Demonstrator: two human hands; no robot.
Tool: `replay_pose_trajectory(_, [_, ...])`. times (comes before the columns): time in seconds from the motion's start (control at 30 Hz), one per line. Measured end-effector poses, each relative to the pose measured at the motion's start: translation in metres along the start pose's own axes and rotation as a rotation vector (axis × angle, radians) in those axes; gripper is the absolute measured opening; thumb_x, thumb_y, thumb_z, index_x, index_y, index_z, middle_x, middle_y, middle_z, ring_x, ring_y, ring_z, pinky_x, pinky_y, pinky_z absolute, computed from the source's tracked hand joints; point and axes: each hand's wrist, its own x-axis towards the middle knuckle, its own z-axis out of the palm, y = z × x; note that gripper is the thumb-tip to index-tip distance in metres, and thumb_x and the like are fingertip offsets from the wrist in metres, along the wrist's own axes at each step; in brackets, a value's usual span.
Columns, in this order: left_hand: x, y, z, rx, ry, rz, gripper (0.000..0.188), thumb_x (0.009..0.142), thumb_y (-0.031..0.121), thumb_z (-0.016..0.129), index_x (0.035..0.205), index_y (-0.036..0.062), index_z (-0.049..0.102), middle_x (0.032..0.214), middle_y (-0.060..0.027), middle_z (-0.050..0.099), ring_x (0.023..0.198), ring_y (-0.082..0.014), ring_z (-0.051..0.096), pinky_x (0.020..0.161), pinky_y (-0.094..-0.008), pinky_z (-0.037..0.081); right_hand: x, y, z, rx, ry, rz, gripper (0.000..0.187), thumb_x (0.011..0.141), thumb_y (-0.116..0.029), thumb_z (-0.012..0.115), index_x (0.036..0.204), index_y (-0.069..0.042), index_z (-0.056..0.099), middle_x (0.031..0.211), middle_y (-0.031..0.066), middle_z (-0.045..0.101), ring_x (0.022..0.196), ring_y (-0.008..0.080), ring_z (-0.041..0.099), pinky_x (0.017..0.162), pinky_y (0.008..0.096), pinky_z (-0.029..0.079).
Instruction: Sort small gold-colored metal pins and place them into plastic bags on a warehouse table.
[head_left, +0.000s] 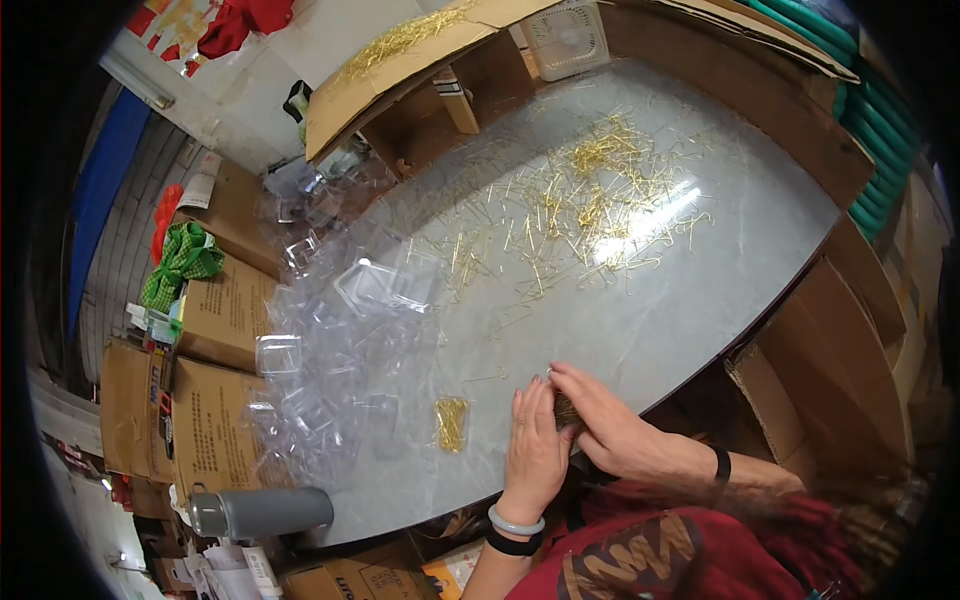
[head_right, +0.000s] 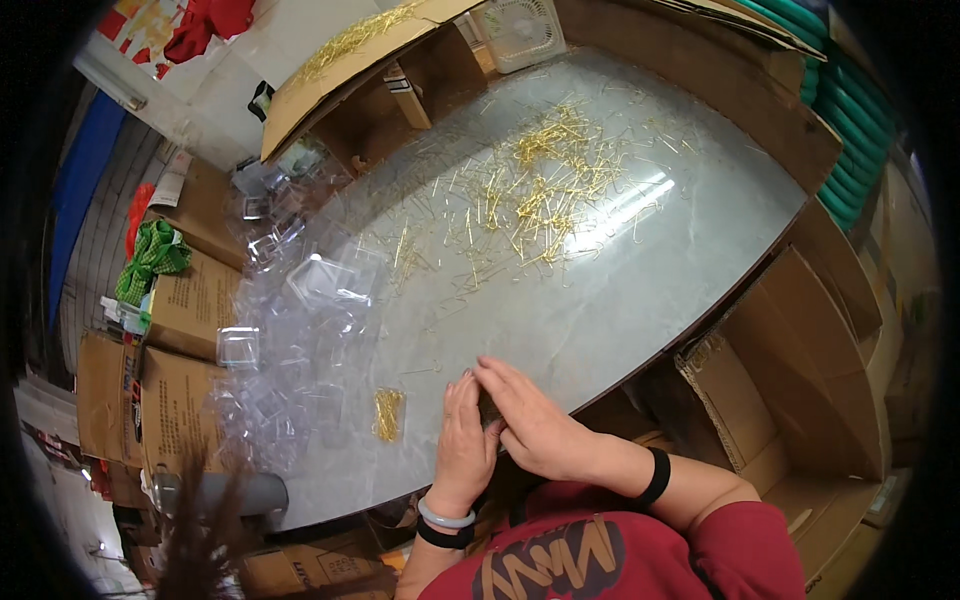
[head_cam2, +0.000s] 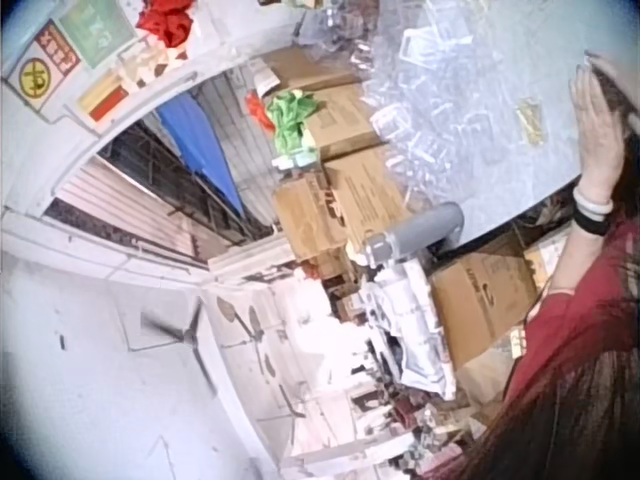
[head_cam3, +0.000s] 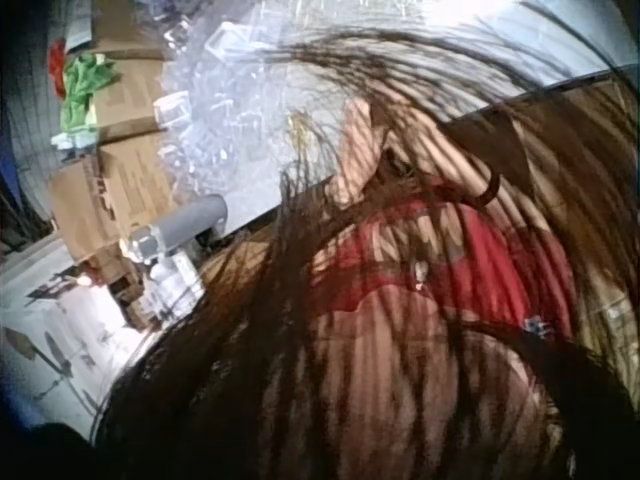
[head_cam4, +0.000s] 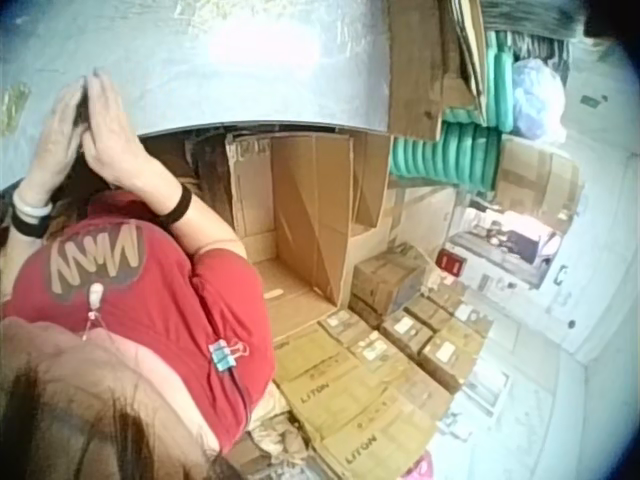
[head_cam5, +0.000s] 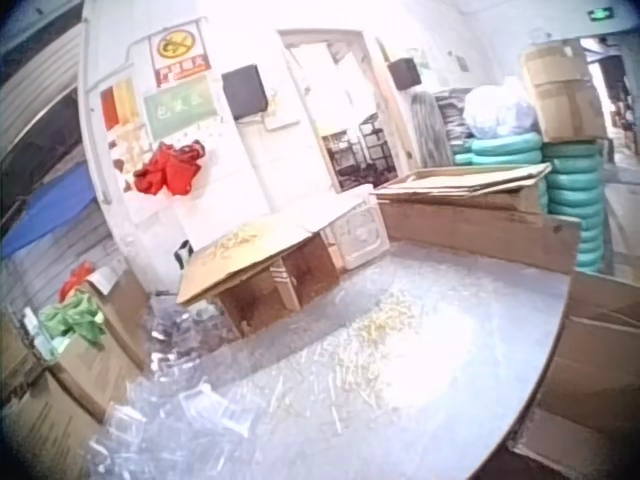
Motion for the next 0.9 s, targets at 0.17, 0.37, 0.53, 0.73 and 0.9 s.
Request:
replay_pose_trajectory(0.17, [-0.002, -0.001, -0.003, -0.153, 0.014, -0.084, 0.070, 0.100, 0.017, 0.062, 0.156, -0.0047, 0.026, 0.150, -0.0265, 0.045, 0.141, -0.0438, 0.042, 0.120, -0.0544, 0.030, 0.018, 0.008, -0.031, -0.134, -0.198, -0.058, 0.088, 0.081, -0.015, 0.073, 0.154, 0.005, 0.028, 0.153, 0.0291, 0.038, 0.146, 0.0464, 0.034, 0.123, 0.0499, 0.027])
replay_pose_trajectory(0.37, [-0.010, -0.009, -0.015, -0.430, 0.052, -0.182, 0.071, 0.101, 0.019, 0.061, 0.158, -0.0035, 0.025, 0.151, -0.0264, 0.043, 0.140, -0.0433, 0.043, 0.116, -0.0480, 0.036, 0.027, 0.015, -0.029, -0.355, -0.258, -0.203, 0.071, 0.082, -0.020, 0.079, 0.143, -0.001, 0.047, 0.135, 0.0167, 0.057, 0.129, 0.0383, 0.051, 0.113, 0.0465, 0.038])
replay_pose_trajectory(0.53, [-0.018, -0.007, -0.041, -0.117, -0.033, -0.115, 0.070, 0.094, 0.012, 0.069, 0.154, -0.0015, 0.036, 0.148, -0.0238, 0.048, 0.137, -0.0406, 0.047, 0.114, -0.0442, 0.038, 0.027, 0.021, -0.037, -0.278, -0.288, -0.175, 0.061, 0.084, -0.019, 0.078, 0.138, -0.003, 0.054, 0.130, 0.0154, 0.059, 0.124, 0.0361, 0.054, 0.107, 0.0461, 0.043])
replay_pose_trajectory(0.73, [-0.009, 0.005, -0.038, -0.003, -0.030, -0.215, 0.061, 0.090, 0.004, 0.069, 0.146, -0.0042, 0.047, 0.141, -0.0243, 0.051, 0.125, -0.0412, 0.052, 0.105, -0.0464, 0.044, 0.028, 0.018, -0.045, -0.333, -0.387, -0.241, 0.059, 0.088, -0.018, 0.072, 0.141, 0.001, 0.051, 0.146, 0.0204, 0.051, 0.139, 0.0384, 0.046, 0.120, 0.0477, 0.034])
replay_pose_trajectory(0.9, [-0.001, 0.019, -0.024, -0.247, 0.084, -0.350, 0.057, 0.088, -0.005, 0.067, 0.143, -0.0030, 0.051, 0.132, -0.0219, 0.055, 0.099, -0.0338, 0.065, 0.084, -0.0384, 0.055, 0.019, 0.014, -0.032, -0.414, -0.325, -0.218, 0.048, 0.093, -0.007, 0.053, 0.139, 0.004, 0.051, 0.146, 0.0207, 0.052, 0.139, 0.0376, 0.047, 0.121, 0.0461, 0.035])
